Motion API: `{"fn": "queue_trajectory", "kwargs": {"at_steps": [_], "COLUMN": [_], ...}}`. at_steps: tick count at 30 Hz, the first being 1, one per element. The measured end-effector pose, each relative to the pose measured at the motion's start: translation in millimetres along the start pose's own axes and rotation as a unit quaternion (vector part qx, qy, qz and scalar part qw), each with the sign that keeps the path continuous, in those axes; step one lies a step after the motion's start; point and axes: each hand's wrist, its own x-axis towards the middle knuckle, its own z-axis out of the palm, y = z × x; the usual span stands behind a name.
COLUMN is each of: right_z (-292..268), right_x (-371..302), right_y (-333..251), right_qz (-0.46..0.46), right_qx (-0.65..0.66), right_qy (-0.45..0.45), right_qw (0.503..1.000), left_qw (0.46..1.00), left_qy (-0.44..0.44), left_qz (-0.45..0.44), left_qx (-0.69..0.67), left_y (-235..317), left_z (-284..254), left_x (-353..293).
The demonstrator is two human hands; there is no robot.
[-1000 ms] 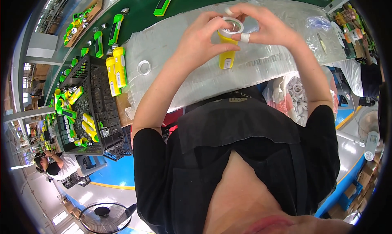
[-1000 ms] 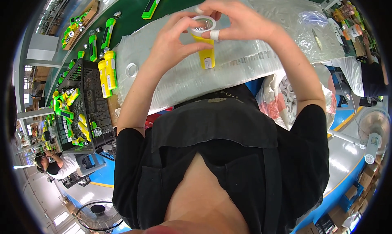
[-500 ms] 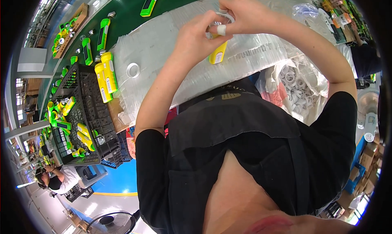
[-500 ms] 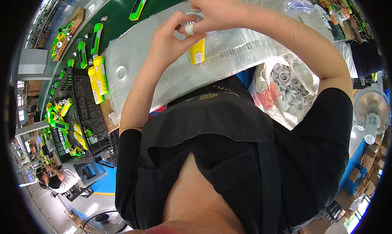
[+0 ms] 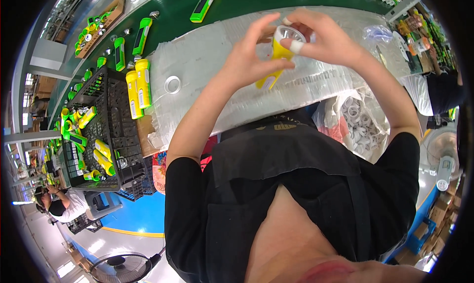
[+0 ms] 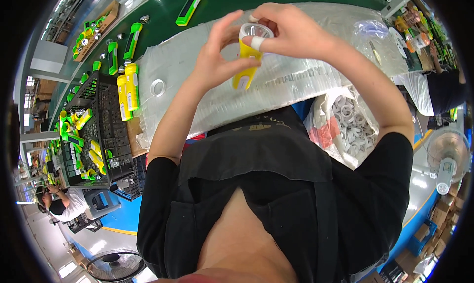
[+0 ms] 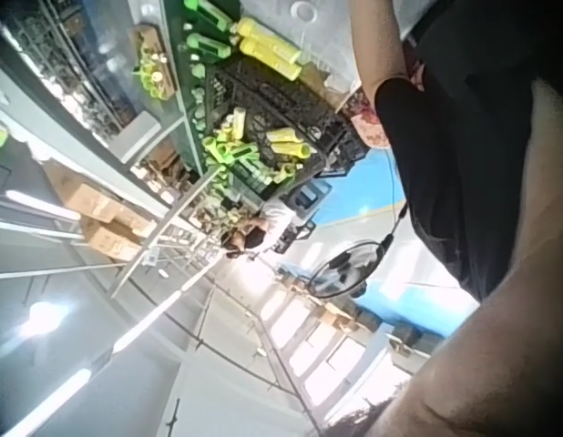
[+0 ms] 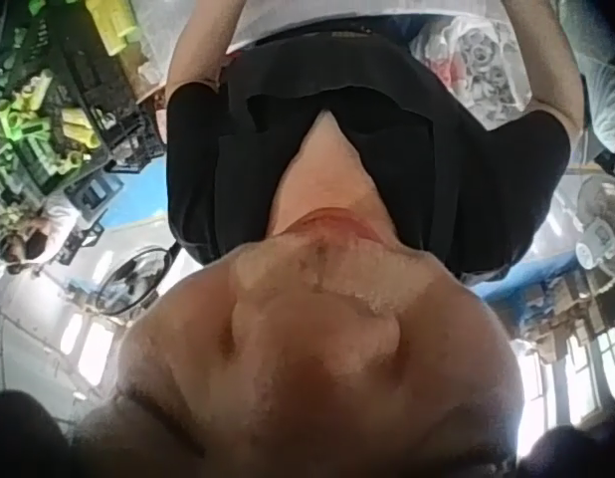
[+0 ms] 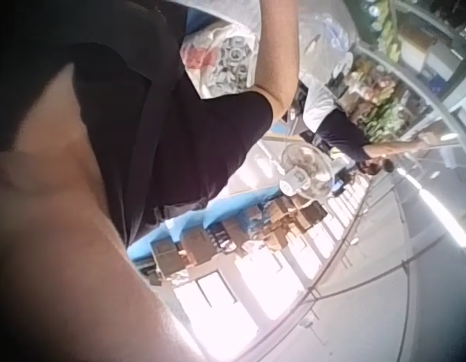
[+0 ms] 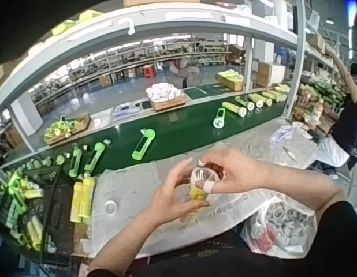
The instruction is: Assembling plastic rings and components onto portable flashlights at a factory assembly line.
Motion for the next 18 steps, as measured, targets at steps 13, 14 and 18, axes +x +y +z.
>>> {"fn": "queue_trajectory", "kwargs": {"at_steps": [13,14,18], "right_z": [82.1,82.5,51.3], "right_x": [69.9,77.7,110.7], "right_y": [125.9,140.9,157.2], "right_qz": [0.13,0.128,0.216], "right_qx": [0.013,0.014,0.319], "right_qy": [0.037,0.037,-0.084], "right_qw": [0.991,0.991,0.919], "left_qw": [0.933,0.924,0.917], "left_qy": [-0.12,-0.124,-0.155], "left_qz": [-0.26,-0.276,-0.264], "left_qx": [0.218,0.233,0.258], "left_y": [-71.1,-85.5,-108.0], "left_z": [-18.2,-20.8,-36.5], "left_x": [38.0,44.1,70.4]}}
